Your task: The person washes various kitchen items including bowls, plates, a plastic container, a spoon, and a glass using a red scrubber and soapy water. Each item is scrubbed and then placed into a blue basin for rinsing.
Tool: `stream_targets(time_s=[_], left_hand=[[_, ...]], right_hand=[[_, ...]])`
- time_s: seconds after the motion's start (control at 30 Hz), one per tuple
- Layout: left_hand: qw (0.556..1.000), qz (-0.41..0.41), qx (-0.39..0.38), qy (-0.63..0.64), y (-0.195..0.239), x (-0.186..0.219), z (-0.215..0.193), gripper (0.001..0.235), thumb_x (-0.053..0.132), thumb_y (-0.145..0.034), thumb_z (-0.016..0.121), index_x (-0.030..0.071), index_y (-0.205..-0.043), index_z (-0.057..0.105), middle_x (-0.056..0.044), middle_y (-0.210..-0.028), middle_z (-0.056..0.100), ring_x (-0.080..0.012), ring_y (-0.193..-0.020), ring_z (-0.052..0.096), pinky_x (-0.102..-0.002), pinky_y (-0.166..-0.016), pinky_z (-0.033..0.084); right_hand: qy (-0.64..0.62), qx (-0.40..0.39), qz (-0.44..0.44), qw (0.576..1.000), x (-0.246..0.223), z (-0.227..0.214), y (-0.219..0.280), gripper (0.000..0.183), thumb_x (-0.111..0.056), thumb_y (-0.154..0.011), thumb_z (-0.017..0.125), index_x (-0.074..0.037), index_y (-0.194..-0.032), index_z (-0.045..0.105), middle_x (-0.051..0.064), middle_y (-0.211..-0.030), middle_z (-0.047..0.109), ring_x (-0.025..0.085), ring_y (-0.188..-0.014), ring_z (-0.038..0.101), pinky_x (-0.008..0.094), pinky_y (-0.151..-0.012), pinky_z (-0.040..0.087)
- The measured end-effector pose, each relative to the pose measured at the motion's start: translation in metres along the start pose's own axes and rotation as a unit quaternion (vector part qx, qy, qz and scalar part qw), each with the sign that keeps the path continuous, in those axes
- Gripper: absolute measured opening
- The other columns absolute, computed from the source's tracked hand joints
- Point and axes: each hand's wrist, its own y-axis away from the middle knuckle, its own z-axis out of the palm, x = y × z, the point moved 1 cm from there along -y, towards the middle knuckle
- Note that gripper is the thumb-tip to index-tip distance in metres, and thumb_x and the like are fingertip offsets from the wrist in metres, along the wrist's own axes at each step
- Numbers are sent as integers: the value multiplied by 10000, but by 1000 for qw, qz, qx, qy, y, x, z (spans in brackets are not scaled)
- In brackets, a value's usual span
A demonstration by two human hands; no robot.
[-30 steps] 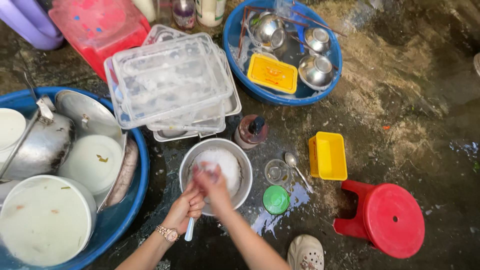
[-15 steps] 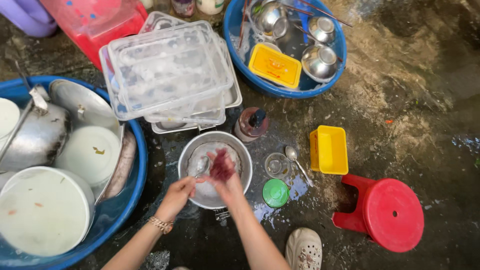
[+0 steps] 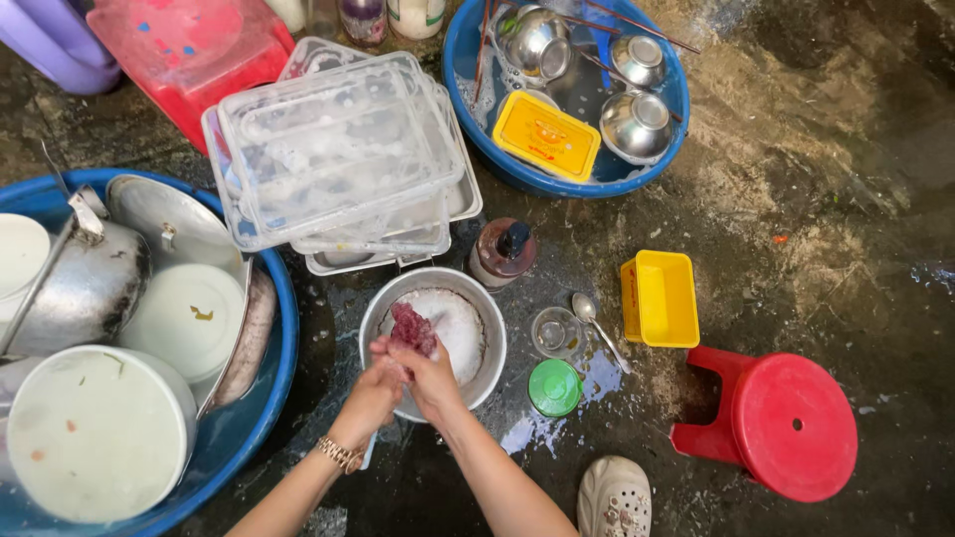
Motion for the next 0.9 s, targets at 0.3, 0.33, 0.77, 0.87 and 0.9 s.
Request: stream_targets(time_s=[0.3,0.33,0.77,0.87,0.9], left_hand=[[993,69,30,-90,-4,-10,11,233,188,-1053,443,64,-955,614,-47,-695,574,-141,-628,523,-308,-580,434],[990,79,48,-103,-7,-7,9,255,202,-1063,430,64,-949,612,-57,-687,591,-142,-627,545,-305,-589,453],[991,54,-13,-124,11,1,5,207,79,-954,411,60,-1060,588,-33,-682,687,-129,-509,623,-283,-450,529],[989,44,-68,-121,6,4,-10,240,110,-954,409,109,-1084,610,-28,-641,671,-110,-488,556,-257,-425,448],[991,28,-90,-97,6,1,-12,221,152,-989,418,93,-1070,616,-23,-634,645,-106,-480,513,-252,-418,407]], right_hand=[[-88,82,20,993,0,5,-5,339,-278,-934,694,-38,-1173,669,59,-966,735,145,-757,668,310,-615,520],[-175,57,85,979,3,9,4,353,-341,-925,671,-76,-1157,648,56,-956,738,154,-745,677,319,-599,519],[50,36,40,997,-22,36,46,343,-305,-981,641,17,-1096,674,152,-1026,740,189,-689,611,316,-510,474],[63,3,41,997,-12,36,46,318,-208,-949,668,28,-1160,692,165,-1092,766,221,-747,613,310,-586,479],[21,-8,25,999,-12,33,38,318,-158,-937,676,28,-1195,665,170,-1111,756,214,-866,692,300,-718,569]])
